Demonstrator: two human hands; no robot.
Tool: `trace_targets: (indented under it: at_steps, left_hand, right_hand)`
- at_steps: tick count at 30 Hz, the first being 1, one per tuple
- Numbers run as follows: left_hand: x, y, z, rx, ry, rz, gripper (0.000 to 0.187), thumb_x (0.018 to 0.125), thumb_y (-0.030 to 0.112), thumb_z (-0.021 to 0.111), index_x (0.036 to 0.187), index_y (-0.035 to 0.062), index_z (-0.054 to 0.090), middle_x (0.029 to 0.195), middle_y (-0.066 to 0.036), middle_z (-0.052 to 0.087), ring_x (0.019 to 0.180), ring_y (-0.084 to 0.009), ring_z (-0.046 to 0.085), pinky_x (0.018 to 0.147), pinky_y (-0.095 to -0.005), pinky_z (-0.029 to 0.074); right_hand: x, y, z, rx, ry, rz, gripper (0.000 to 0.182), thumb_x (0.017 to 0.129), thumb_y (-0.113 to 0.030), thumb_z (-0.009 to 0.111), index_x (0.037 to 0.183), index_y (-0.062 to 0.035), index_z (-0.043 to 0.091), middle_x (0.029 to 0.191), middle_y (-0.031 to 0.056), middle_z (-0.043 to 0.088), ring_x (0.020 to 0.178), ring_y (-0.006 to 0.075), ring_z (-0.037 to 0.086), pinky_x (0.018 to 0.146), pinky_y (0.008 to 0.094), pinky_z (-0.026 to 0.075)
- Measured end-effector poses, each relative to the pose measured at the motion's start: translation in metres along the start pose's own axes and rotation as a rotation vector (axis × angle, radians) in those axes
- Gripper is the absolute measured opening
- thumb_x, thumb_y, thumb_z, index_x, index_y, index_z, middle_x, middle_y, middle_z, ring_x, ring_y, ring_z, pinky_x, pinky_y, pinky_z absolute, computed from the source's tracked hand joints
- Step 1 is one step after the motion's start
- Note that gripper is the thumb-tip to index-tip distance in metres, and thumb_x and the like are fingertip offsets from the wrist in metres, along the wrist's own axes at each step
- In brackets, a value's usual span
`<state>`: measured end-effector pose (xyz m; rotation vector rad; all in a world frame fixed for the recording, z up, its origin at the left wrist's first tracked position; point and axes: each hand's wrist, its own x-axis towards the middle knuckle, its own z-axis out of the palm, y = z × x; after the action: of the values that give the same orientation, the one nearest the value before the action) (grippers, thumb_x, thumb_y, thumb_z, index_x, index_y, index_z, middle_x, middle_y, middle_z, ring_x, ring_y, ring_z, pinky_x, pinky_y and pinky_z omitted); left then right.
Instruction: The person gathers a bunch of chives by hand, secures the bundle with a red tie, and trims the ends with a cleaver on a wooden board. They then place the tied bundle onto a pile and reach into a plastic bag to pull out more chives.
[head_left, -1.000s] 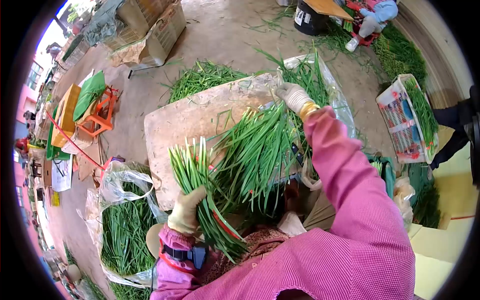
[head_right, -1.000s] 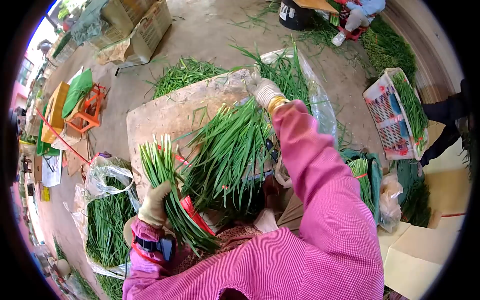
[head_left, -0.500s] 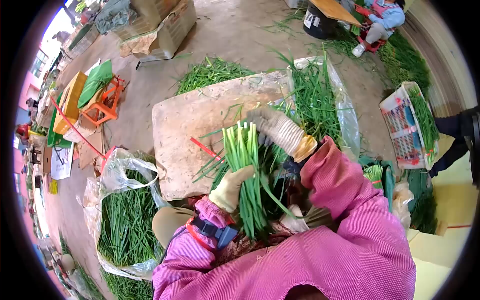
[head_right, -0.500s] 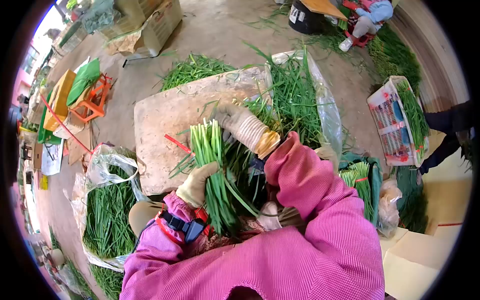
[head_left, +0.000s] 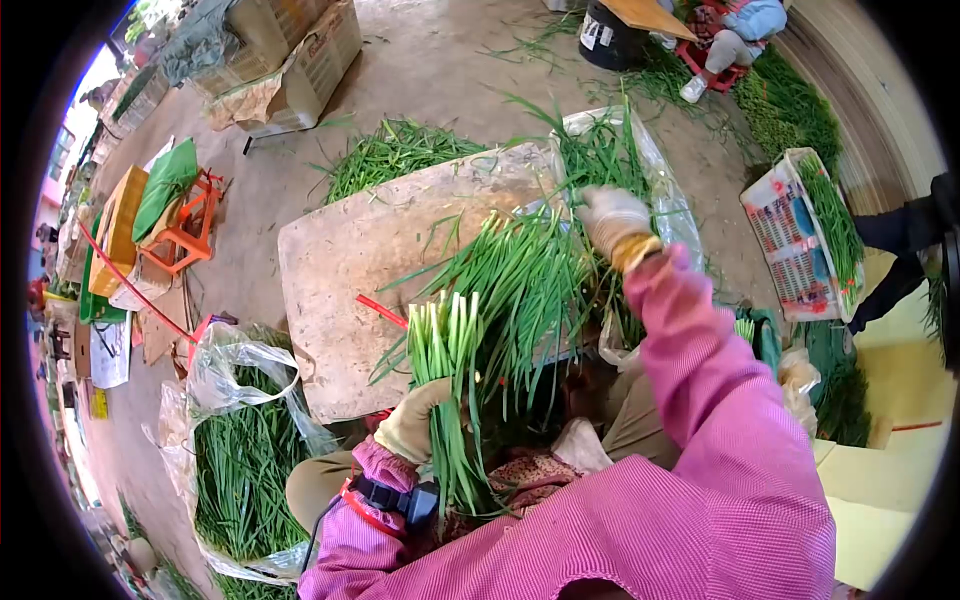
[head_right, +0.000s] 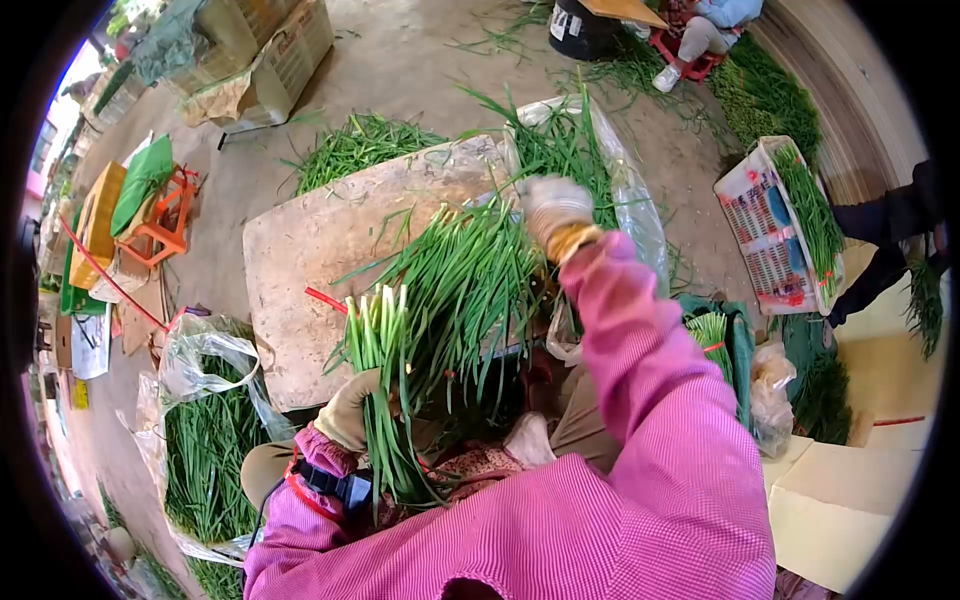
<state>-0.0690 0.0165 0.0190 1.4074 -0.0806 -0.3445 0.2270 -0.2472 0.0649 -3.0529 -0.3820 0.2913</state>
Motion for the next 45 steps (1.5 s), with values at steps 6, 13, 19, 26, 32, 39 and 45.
trace_targets:
  at_steps: [6,13,19,26,32,39,45]
  left_hand:
    - [0.01,-0.003,-0.011,-0.62,0.039,-0.254,0.039,0.084,-0.007,0.061,0.122,0.0031,0.06,0.091,-0.001,0.06,0.078,-0.0098,0.055,0.068,-0.0254,0.048]
    - [0.006,0.009,-0.017,-0.517,0.194,-0.22,0.037,0.087,-0.005,0.061,0.123,0.0024,0.057,0.087,-0.002,0.058,0.078,-0.013,0.056,0.068,-0.0278,0.05]
    - [0.008,0.025,-0.015,-0.636,0.318,-0.25,0.022,0.092,0.012,0.057,0.112,0.0021,0.06,0.08,-0.004,0.057,0.072,-0.0147,0.056,0.065,-0.0309,0.051]
    - [0.011,0.018,-0.016,-0.634,0.263,-0.244,0.025,0.084,0.001,0.065,0.108,0.0009,0.061,0.082,-0.002,0.059,0.074,-0.0123,0.057,0.069,-0.0277,0.05]
    - [0.012,0.013,-0.022,-0.32,0.29,-0.25,0.045,0.076,-0.001,0.073,0.119,-0.0015,0.058,0.085,-0.002,0.061,0.078,-0.0118,0.058,0.072,-0.0278,0.05]
    - [0.009,0.02,-0.021,-0.612,0.334,-0.276,0.043,0.077,-0.004,0.072,0.118,0.0002,0.059,0.084,-0.001,0.061,0.075,-0.0114,0.057,0.069,-0.0272,0.051]
    - [0.01,0.017,-0.026,-0.586,0.248,-0.265,0.041,0.08,-0.003,0.069,0.119,0.0011,0.058,0.086,0.0,0.061,0.078,-0.0108,0.057,0.07,-0.0263,0.05]
  right_hand:
    - [0.064,-0.026,0.013,0.196,-0.294,0.266,0.078,0.088,-0.069,0.037,0.129,-0.0061,0.058,0.126,0.0217,0.06,0.119,0.0384,0.055,0.101,0.0425,0.042]
    - [0.107,-0.02,0.093,0.035,-0.335,0.121,0.059,0.089,-0.042,0.056,0.135,-0.0062,0.052,0.124,0.0231,0.06,0.113,0.0367,0.06,0.096,0.0431,0.047]
    - [0.07,0.03,0.036,-0.19,-0.46,0.066,0.035,0.089,-0.027,0.055,0.114,-0.0069,0.069,0.118,0.0166,0.066,0.11,0.0336,0.063,0.092,0.0423,0.049]
    - [0.049,-0.031,0.0,0.114,-0.179,0.274,0.055,0.091,-0.048,0.05,0.117,-0.0013,0.066,0.122,0.0245,0.061,0.115,0.0381,0.059,0.098,0.0428,0.045]
    - [0.067,-0.047,0.04,0.134,-0.349,0.161,0.055,0.092,-0.045,0.053,0.121,0.0002,0.063,0.116,0.0209,0.066,0.107,0.0339,0.064,0.092,0.039,0.048]
    - [0.085,0.01,0.069,1.562,-0.571,0.252,0.019,0.091,-0.023,0.057,0.086,-0.0061,0.066,0.069,0.0056,0.065,0.049,0.0111,0.055,0.041,0.0265,0.038]
    - [0.114,-0.026,0.137,0.321,-0.389,-0.207,0.035,0.093,-0.034,0.057,0.096,-0.0006,0.068,0.075,0.011,0.069,0.062,0.0214,0.066,0.057,0.0344,0.051]
